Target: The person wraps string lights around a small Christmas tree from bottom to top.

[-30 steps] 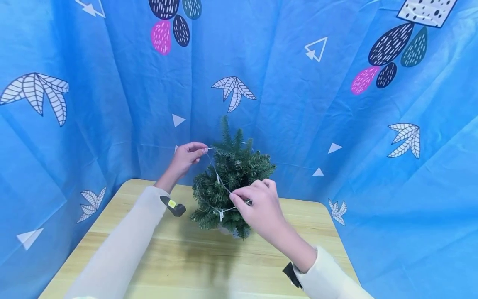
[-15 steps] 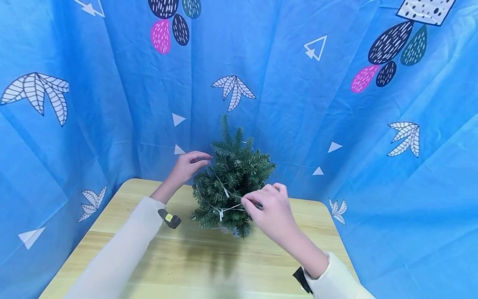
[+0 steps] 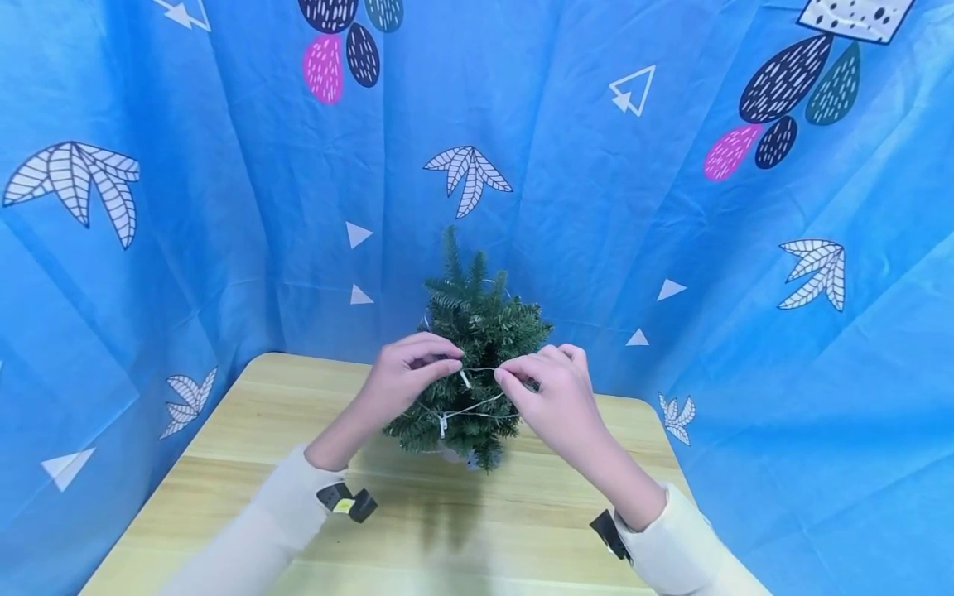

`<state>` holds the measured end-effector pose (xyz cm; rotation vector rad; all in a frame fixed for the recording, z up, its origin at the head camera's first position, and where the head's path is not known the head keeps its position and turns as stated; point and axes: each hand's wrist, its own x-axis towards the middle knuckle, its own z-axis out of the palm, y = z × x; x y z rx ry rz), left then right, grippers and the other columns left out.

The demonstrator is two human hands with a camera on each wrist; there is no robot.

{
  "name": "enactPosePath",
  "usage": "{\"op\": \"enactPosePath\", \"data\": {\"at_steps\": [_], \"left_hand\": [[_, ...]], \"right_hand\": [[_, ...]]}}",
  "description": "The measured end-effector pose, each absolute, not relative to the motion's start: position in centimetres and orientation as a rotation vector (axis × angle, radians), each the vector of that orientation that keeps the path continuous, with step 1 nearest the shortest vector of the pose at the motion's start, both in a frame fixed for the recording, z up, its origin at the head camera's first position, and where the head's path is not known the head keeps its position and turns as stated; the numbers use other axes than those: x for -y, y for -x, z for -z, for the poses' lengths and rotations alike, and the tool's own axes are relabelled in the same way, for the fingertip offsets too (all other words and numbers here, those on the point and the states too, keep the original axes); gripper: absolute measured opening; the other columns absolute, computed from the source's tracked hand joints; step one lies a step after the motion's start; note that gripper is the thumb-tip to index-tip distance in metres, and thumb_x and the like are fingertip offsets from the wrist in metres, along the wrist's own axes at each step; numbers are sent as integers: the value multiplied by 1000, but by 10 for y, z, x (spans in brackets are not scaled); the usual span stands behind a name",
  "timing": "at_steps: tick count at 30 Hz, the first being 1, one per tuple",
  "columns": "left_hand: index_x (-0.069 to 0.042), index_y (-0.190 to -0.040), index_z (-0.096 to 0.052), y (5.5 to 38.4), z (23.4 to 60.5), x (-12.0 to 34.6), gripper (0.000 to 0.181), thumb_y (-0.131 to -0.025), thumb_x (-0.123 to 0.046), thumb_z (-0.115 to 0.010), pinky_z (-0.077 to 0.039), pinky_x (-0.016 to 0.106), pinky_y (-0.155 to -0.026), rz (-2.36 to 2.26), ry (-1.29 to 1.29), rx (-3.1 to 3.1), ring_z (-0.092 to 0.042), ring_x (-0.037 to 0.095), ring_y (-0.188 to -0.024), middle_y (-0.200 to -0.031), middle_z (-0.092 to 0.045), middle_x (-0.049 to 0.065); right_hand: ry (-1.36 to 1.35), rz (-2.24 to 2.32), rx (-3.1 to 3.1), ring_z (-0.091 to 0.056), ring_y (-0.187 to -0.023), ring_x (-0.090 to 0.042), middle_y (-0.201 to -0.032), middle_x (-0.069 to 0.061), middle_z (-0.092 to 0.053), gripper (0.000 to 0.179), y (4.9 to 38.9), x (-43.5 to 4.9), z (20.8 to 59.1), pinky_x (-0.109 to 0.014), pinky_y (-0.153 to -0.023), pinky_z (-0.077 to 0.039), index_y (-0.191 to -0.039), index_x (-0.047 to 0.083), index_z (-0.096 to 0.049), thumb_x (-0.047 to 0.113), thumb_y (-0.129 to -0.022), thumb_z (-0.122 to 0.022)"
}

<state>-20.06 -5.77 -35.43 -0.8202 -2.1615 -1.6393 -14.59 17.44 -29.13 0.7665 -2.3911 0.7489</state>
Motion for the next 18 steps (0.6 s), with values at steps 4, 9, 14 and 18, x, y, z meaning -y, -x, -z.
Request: {"op": "enactPosePath", "data": {"at_steps": [4,9,14,18], "left_hand": [[-15,-108,-78,195,355,47,18,-96,-26,-70,-45,23,-61,1644,889,2154,-53,13,-70,-106,-70,-10],[-13,-103,-79,194,360,42,16,-95,-23,-70,-46,23,-60,1624,930,2110,-53,11,-69,-101,-71,-9],[-12,-100,-79,196,366,39,14,-94,-23,-72,-50,22,-65,1684,886,2080,-60,9,-78,-98,-73,-8],[-13,-99,-80,196,367,38,16,-93,-26,-73,-43,23,-58,1744,807,2083,-53,12,-68,-95,-72,-9]], "right_hand": [[-773,-769,2413,-53,-79,-8,-78,10,-66,8,147,-172,288,-47,-97,-30,-94,15,-80,10,-91,-75],[-820,-783,2434,-54,-81,-8,-82,8,-69,6,151,-173,283,-46,-99,-29,-95,13,-80,11,-91,-75],[-949,-738,2498,-54,-86,-10,-83,9,-69,10,165,-189,271,-45,-98,-31,-97,14,-80,9,-89,-77],[-1114,-569,2464,-53,-86,-11,-81,10,-68,12,184,-209,264,-43,-93,-33,-94,13,-79,6,-85,-79]]}}
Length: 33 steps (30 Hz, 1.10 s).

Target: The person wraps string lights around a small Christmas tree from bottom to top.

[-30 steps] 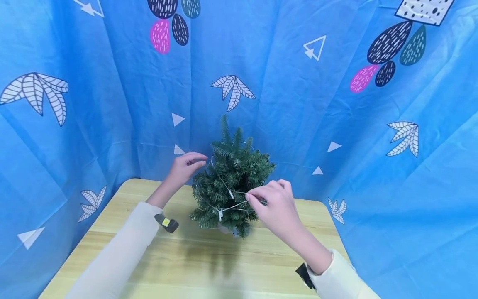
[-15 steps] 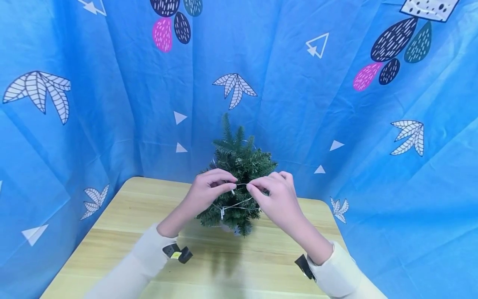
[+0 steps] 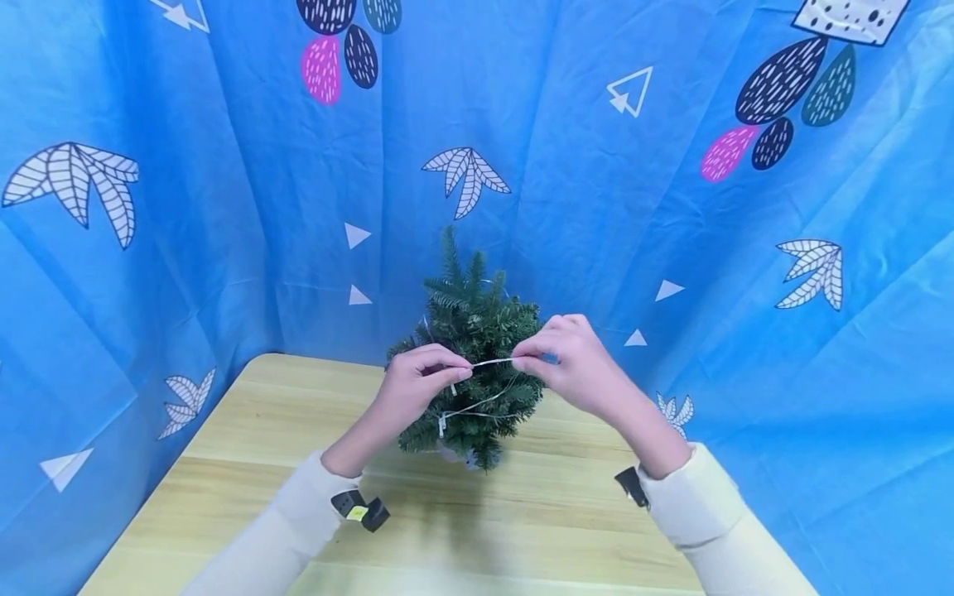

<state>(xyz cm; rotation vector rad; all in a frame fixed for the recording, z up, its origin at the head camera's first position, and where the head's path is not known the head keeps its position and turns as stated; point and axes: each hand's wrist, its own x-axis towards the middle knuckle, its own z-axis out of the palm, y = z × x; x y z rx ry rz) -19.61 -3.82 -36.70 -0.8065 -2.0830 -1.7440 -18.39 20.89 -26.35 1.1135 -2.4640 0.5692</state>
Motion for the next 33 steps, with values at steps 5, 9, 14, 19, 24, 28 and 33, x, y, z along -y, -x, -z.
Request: {"op": "enactPosePath", "data": {"at_steps": [5,9,14,19,24,28,33], "left_hand": [[-12,-101,-80,193,366,40,19,-94,-29,-73,-41,24,-58,1734,743,2120,-50,13,-67,-97,-73,-11],[-11,-103,-80,193,368,41,19,-94,-26,-72,-47,23,-63,1593,744,2129,-59,9,-75,-100,-74,-8],[-9,-105,-80,191,370,41,17,-94,-20,-71,-55,24,-75,1482,734,2089,-68,8,-92,-104,-75,-3],[-6,-106,-79,188,372,40,17,-94,-16,-71,-57,24,-82,1490,742,2055,-70,13,-99,-105,-75,0],[-4,-103,-79,188,373,38,16,-92,-13,-73,-58,25,-83,1528,727,2028,-71,15,-98,-103,-76,2],[-5,-103,-80,187,374,37,16,-93,-16,-73,-57,25,-84,1555,693,2055,-71,12,-99,-103,-76,0],[-7,-104,-80,185,374,36,17,-93,-17,-72,-57,24,-84,1569,670,2091,-70,9,-100,-104,-76,-2]], "right_hand": [[-1234,-347,2184,-58,-86,-22,-79,1,-70,13,208,-223,255,-50,-89,-38,-86,10,-79,3,-76,-82],[-1158,-243,2035,-59,-90,-30,-82,-4,-70,11,227,-224,249,-54,-87,-38,-84,12,-80,6,-75,-83],[-1054,-90,1945,-57,-85,-30,-77,-3,-67,6,245,-219,249,-55,-84,-38,-87,16,-82,11,-83,-80],[-994,-55,1883,-62,-84,-32,-77,-5,-71,11,256,-216,259,-58,-87,-39,-90,15,-82,6,-87,-75],[-939,-103,1871,-65,-88,-34,-83,-8,-77,7,262,-210,269,-61,-93,-40,-94,9,-82,10,-88,-77],[-890,-153,1900,-65,-89,-32,-85,-9,-78,9,266,-204,277,-60,-94,-39,-95,8,-82,12,-90,-76],[-852,-201,2007,-64,-92,-30,-86,-9,-78,9,268,-200,283,-58,-96,-37,-96,8,-82,12,-90,-76]]}}
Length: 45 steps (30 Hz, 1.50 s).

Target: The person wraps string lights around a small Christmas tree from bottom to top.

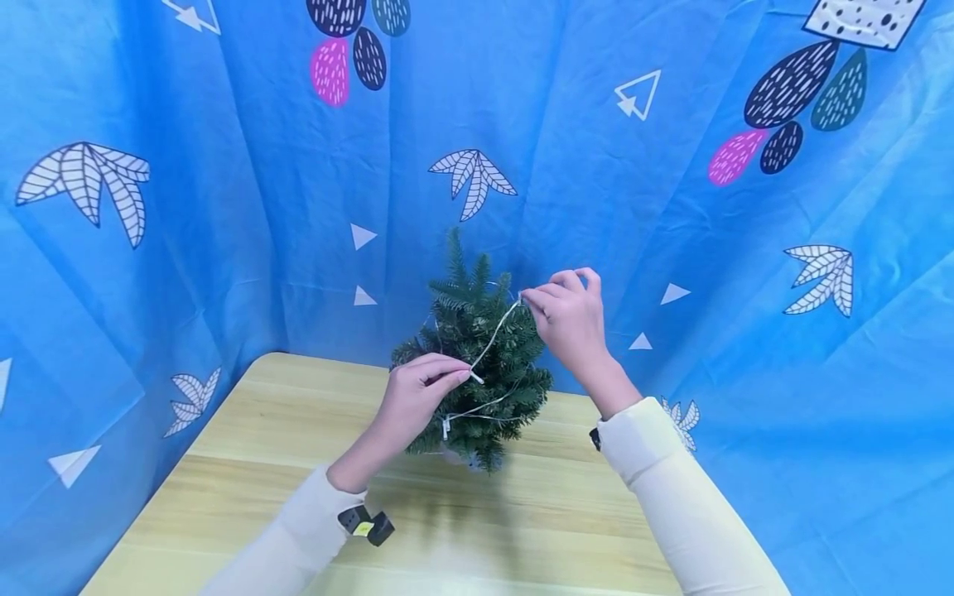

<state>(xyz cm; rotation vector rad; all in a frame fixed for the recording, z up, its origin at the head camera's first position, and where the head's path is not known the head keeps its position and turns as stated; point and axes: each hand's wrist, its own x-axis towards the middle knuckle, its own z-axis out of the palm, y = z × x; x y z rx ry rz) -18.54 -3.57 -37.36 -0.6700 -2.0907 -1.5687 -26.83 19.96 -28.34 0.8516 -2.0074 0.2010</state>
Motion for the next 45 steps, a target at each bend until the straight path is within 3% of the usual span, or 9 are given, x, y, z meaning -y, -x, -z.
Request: {"op": "enactPosePath", "data": {"at_steps": [16,28,41,45], "left_hand": [[-6,-103,-79,189,376,31,15,-93,-15,-72,-58,25,-82,1557,660,2059,-71,12,-97,-103,-76,0],[-10,-105,-80,188,374,30,16,-94,-19,-72,-57,25,-81,1561,615,2101,-70,10,-97,-103,-75,-3],[-11,-107,-79,184,376,33,16,-95,-17,-71,-58,27,-84,1516,561,2094,-71,12,-103,-108,-76,0],[-11,-107,-79,183,375,35,16,-94,-17,-72,-56,23,-73,1502,553,2064,-69,11,-88,-108,-76,1]], "right_hand": [[-741,-330,2299,-63,-100,-28,-86,-7,-77,11,269,-196,277,-58,-109,-28,-98,11,-82,13,-89,-78],[-622,-600,2800,-51,-126,-31,-121,-14,-70,29,273,-201,267,-53,-124,-3,-118,7,-75,24,-103,-58],[-631,-800,2803,-53,-128,-33,-126,-17,-68,34,271,-208,273,-51,-125,3,-123,6,-72,29,-105,-56],[-661,-840,2743,-53,-130,-34,-127,-16,-69,35,269,-211,273,-53,-125,-1,-123,6,-72,30,-105,-55]]}}
